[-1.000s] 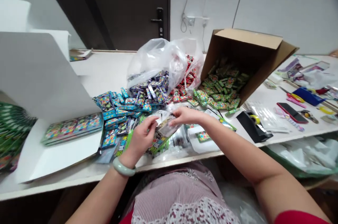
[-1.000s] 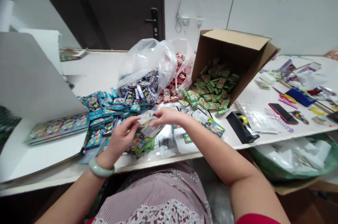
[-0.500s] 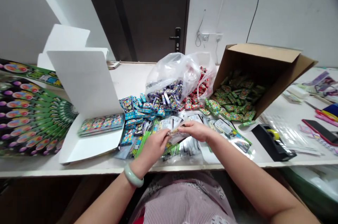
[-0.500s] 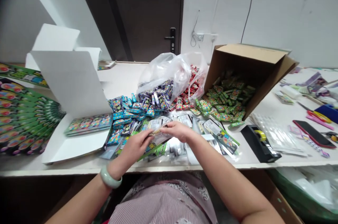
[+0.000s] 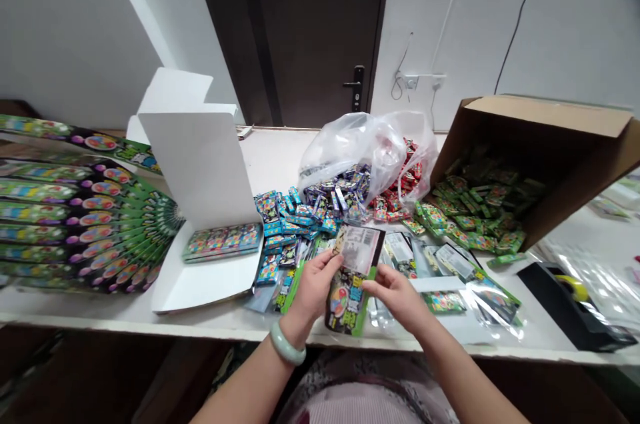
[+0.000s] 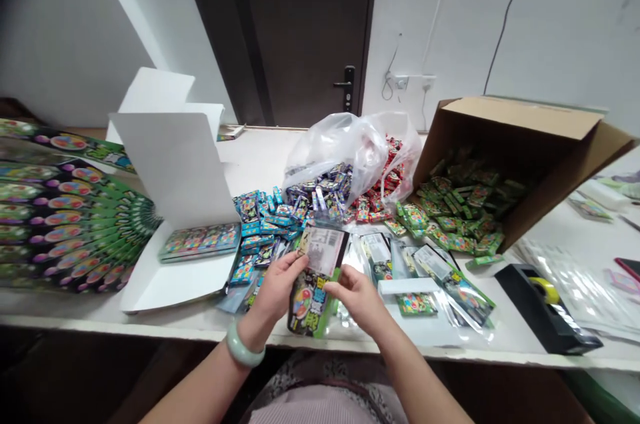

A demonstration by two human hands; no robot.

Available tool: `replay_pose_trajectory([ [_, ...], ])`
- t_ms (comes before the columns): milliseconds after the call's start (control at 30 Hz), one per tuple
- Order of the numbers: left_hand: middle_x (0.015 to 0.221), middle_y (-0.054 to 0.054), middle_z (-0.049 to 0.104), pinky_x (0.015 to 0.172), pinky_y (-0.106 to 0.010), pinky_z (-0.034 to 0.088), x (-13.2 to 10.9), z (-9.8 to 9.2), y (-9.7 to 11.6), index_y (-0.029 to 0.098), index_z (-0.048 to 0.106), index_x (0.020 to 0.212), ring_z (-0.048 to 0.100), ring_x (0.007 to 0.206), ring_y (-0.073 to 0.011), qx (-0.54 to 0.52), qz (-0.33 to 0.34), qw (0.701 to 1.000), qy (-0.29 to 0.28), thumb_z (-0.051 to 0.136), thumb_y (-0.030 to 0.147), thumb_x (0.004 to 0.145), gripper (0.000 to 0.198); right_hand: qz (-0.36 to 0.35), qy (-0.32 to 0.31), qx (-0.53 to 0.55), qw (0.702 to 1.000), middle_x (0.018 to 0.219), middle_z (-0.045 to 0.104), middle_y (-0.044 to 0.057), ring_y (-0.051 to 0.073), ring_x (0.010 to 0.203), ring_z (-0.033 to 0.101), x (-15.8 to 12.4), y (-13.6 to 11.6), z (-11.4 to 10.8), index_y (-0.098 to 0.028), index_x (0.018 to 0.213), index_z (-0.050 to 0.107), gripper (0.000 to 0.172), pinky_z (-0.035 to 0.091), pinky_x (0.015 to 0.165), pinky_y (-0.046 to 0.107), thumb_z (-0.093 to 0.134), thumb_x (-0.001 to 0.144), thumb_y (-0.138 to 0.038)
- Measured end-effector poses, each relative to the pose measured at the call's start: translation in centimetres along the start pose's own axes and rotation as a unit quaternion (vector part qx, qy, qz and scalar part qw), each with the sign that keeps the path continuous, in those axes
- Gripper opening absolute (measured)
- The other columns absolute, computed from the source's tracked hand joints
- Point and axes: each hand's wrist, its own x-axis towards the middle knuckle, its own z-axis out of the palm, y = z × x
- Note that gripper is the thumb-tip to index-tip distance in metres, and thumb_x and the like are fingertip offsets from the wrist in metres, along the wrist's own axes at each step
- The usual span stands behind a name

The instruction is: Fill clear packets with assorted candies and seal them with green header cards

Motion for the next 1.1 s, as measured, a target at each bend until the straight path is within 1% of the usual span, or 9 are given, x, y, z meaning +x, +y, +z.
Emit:
replay_pose_trajectory([
  [133,0.077,-0.003,0.069,0.062,-0.025,0.049,0.4,0.1,-1.2,0.016,0.068,0.095,0.061,0.065,-0.0152,-0.021,-0.046,0.998,-0.030,0.075,0.043,0.071,0.037,0.005,0.123,-0.004,0.992,0.061,0.061,-0.001,0.015,0.058,0.056,0.9,0.9,-0.8,-0.020,0.067,0.057,0.044,0.048,0.058,0.029,0.079,0.057,-0.057],
  [233,0.076,-0.001,0.068,0.062,-0.023,0.046,-0.3,-0.9,-2.7,0.016,0.068,0.093,0.059,0.066,-0.0139,0.015,-0.073,0.995,-0.063,0.081,0.033,0.067,0.033,0.012,0.157,0.005,0.988,0.064,0.062,-0.001,0.014,0.058,0.056,1.3,1.6,-1.4,-0.020,0.069,0.056,0.045,0.047,0.058,0.028,0.078,0.058,-0.057],
  [367,0.063,0.003,0.062,0.058,-0.021,0.042,-2.1,-1.9,-4.8,0.014,0.065,0.087,0.052,0.056,-0.0096,-0.022,-0.092,0.995,-0.023,0.080,0.034,0.069,0.031,0.028,0.083,0.002,0.996,0.080,0.070,0.002,0.019,0.074,0.064,0.9,2.7,-1.1,-0.021,0.082,0.061,0.046,0.052,0.072,0.033,0.082,0.056,-0.052],
  [500,0.061,0.002,0.060,0.056,-0.021,0.043,-3.4,-1.7,-5.6,0.013,0.064,0.089,0.052,0.052,-0.0085,-0.070,-0.125,0.989,-0.025,0.081,0.036,0.068,0.036,0.053,0.054,-0.003,0.997,0.079,0.070,0.002,0.020,0.073,0.066,-0.2,4.1,-0.8,-0.022,0.084,0.057,0.046,0.054,0.076,0.037,0.079,0.060,-0.054],
  [600,0.072,0.000,0.065,0.063,-0.023,0.048,-2.8,-1.2,-4.7,0.016,0.065,0.095,0.058,0.060,-0.0106,-0.101,-0.112,0.988,-0.018,0.081,0.039,0.067,0.040,0.060,0.037,-0.008,0.998,0.079,0.070,0.002,0.021,0.075,0.067,-1.0,4.7,-1.0,-0.022,0.083,0.057,0.044,0.054,0.077,0.038,0.078,0.062,-0.054],
  [800,0.071,0.001,0.066,0.064,-0.021,0.047,-0.7,0.0,-3.5,0.015,0.064,0.080,0.058,0.062,-0.0096,-0.131,-0.068,0.989,0.003,0.081,0.037,0.068,0.030,0.064,-0.025,-0.009,0.998,0.094,0.072,0.004,0.023,0.092,0.068,-3.2,4.9,-1.4,-0.023,0.095,0.062,0.037,0.053,0.087,0.041,0.076,0.070,-0.046],
  [900,0.079,-0.001,0.068,0.070,-0.024,0.050,-1.1,0.5,-4.3,0.016,0.065,0.090,0.062,0.069,-0.0117,-0.143,-0.071,0.987,-0.001,0.080,0.037,0.069,0.033,0.075,-0.033,-0.016,0.996,0.098,0.072,0.004,0.023,0.096,0.067,-4.2,4.9,-2.2,-0.023,0.097,0.062,0.033,0.052,0.090,0.042,0.073,0.073,-0.043],
  [1000,0.093,-0.002,0.070,0.077,-0.024,0.050,-1.9,0.8,-5.2,0.019,0.065,0.104,0.064,0.079,-0.0132,-0.108,-0.032,0.994,0.003,0.075,0.034,0.075,0.034,0.077,-0.050,-0.030,0.995,0.103,0.070,0.006,0.024,0.101,0.066,-4.7,4.4,-3.0,-0.024,0.102,0.060,0.035,0.052,0.092,0.043,0.073,0.073,-0.038],
  [1100,0.099,-0.004,0.070,0.079,-0.024,0.050,-2.7,0.8,-5.5,0.020,0.065,0.108,0.064,0.085,-0.0142,-0.059,-0.018,0.998,-0.017,0.070,0.032,0.081,0.030,0.021,0.032,-0.040,0.998,0.096,0.068,0.004,0.021,0.092,0.066,-4.3,3.0,-3.4,-0.025,0.116,0.051,0.049,0.053,0.086,0.039,0.073,0.073,-0.033],
])
